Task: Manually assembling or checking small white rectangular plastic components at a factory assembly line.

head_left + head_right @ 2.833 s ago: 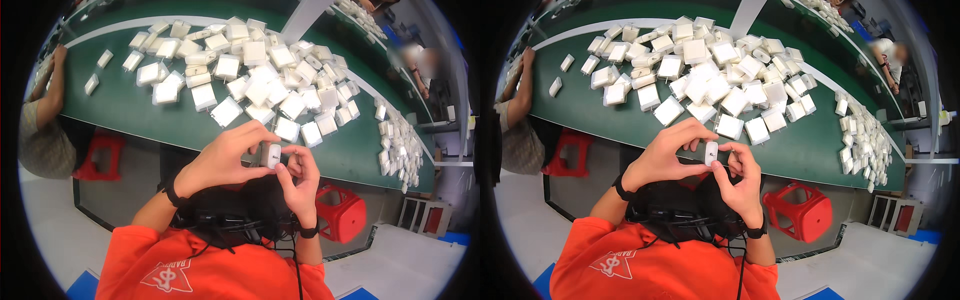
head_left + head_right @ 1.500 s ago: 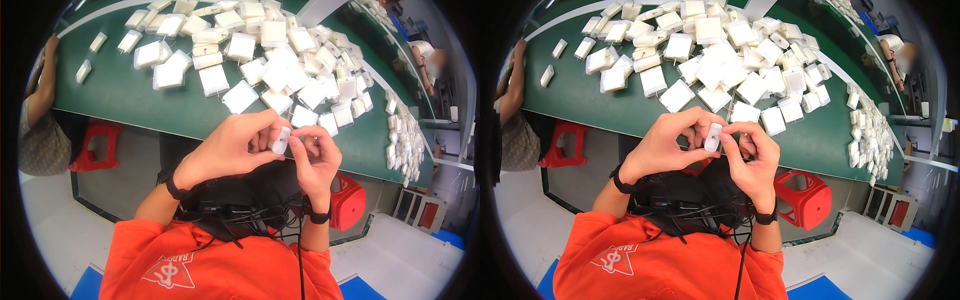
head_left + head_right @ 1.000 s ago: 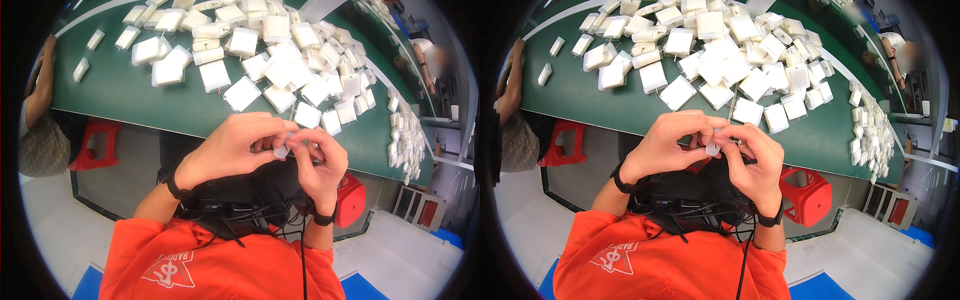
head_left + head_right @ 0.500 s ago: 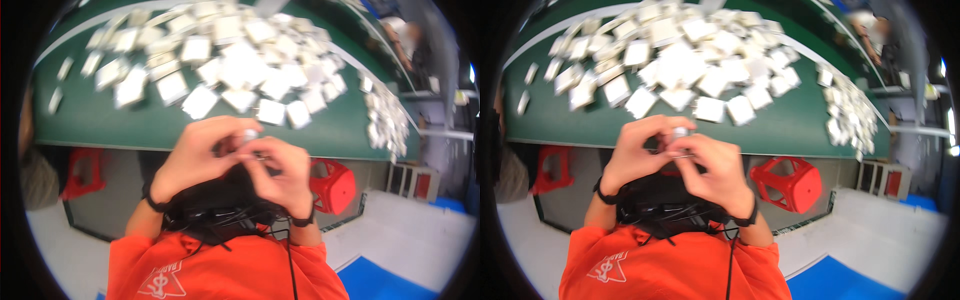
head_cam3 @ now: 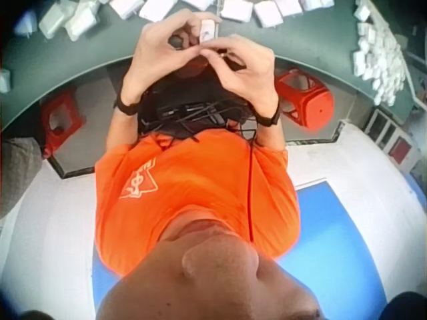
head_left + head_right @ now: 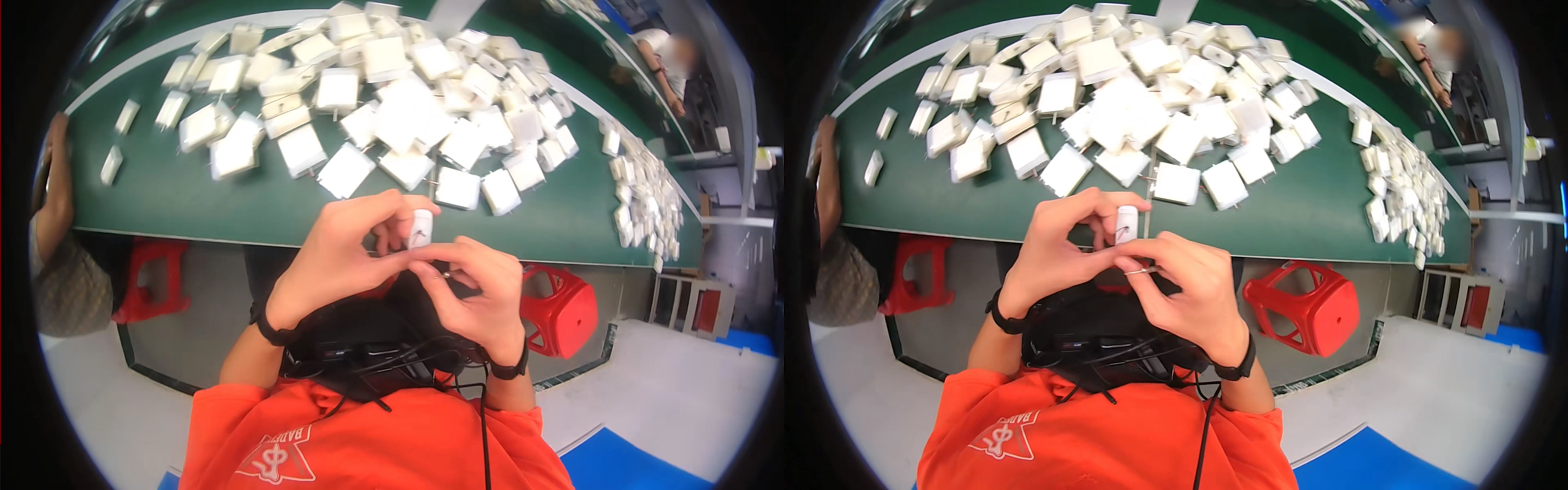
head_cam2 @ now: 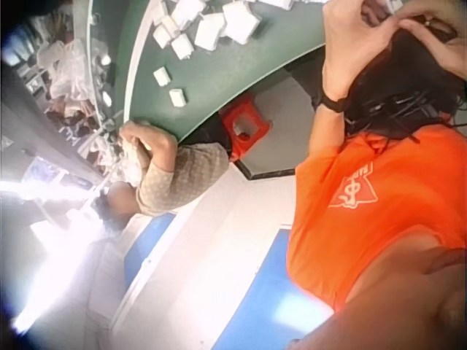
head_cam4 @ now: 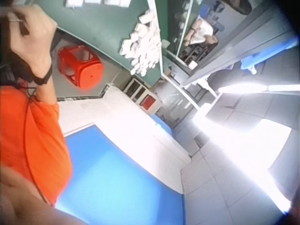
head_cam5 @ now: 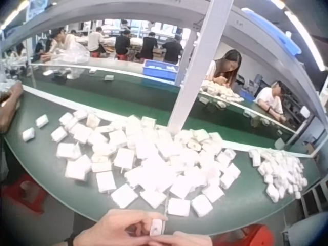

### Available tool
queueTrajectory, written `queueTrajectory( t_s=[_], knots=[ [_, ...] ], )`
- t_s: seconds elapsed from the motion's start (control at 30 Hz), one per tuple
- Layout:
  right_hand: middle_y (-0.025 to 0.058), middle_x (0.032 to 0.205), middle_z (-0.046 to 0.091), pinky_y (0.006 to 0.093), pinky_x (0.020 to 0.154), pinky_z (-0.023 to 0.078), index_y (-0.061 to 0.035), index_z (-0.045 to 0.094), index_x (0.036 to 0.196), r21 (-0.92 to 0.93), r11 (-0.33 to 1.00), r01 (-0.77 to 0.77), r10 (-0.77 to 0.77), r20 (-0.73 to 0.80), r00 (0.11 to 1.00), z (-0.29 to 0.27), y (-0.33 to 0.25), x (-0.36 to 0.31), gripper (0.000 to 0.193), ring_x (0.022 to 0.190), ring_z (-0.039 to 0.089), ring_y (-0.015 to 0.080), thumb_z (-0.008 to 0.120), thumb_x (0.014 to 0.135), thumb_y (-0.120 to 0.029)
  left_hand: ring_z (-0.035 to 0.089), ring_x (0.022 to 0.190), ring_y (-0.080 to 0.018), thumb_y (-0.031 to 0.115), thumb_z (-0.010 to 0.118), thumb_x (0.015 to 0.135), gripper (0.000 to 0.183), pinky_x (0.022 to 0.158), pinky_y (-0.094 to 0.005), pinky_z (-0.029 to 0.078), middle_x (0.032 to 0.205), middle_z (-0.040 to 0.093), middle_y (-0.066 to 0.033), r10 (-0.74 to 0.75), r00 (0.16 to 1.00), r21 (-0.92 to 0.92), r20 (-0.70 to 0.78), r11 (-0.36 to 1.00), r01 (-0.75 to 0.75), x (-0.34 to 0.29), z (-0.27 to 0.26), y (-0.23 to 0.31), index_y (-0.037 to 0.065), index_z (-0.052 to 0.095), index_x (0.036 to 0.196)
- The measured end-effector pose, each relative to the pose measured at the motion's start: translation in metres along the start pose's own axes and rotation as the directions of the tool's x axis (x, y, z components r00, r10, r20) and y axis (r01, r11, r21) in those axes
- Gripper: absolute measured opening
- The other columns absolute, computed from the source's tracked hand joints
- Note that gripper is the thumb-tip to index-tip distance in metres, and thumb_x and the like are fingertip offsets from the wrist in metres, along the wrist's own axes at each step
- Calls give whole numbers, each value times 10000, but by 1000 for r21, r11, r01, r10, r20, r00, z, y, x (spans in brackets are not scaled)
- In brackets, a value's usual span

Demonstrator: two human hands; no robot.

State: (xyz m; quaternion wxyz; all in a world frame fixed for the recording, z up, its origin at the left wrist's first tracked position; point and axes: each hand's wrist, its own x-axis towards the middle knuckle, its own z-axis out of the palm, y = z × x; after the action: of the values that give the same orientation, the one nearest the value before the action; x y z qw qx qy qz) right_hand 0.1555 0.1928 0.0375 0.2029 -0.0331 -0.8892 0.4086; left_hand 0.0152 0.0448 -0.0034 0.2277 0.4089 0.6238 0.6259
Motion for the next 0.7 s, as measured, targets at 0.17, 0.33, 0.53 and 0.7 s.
queueTrajectory(
  t_s=[0.17,0.33,0.53,0.7],
  knots=[
    [16,719,659,235,469,329,-48,778,983,14,998,-63,64,-76,995,-5,2,0,180,524,502,78,844,830,22,604,659,-67,4,855,820,308,608,-230,530,1186,800,-96,13,1000,55,-4,998,-12,-5,-5,-1,46,550,839],
    [29,791,704,225,467,297,-31,773,1021,20,999,-29,31,-99,995,1,-4,14,220,540,468,44,863,826,16,604,664,-82,-2,853,819,300,609,-239,533,1173,799,-98,27,1000,46,10,999,-28,-6,-7,0,33,557,847],
    [31,838,725,209,485,352,-9,750,1017,47,996,-72,76,-90,993,12,-5,20,199,561,479,26,851,848,16,600,681,-109,-20,854,806,286,625,-261,540,1158,797,-103,11,1000,69,11,998,-12,-7,-5,-2,23,581,882],
    [10,787,683,213,482,299,-6,742,998,-48,993,-112,102,-175,979,3,3,23,141,553,432,16,816,882,24,602,720,-117,0,891,780,348,651,-263,535,1066,758,-65,23,1000,46,11,999,-24,-8,-8,-5,24,611,985]
  ],
)
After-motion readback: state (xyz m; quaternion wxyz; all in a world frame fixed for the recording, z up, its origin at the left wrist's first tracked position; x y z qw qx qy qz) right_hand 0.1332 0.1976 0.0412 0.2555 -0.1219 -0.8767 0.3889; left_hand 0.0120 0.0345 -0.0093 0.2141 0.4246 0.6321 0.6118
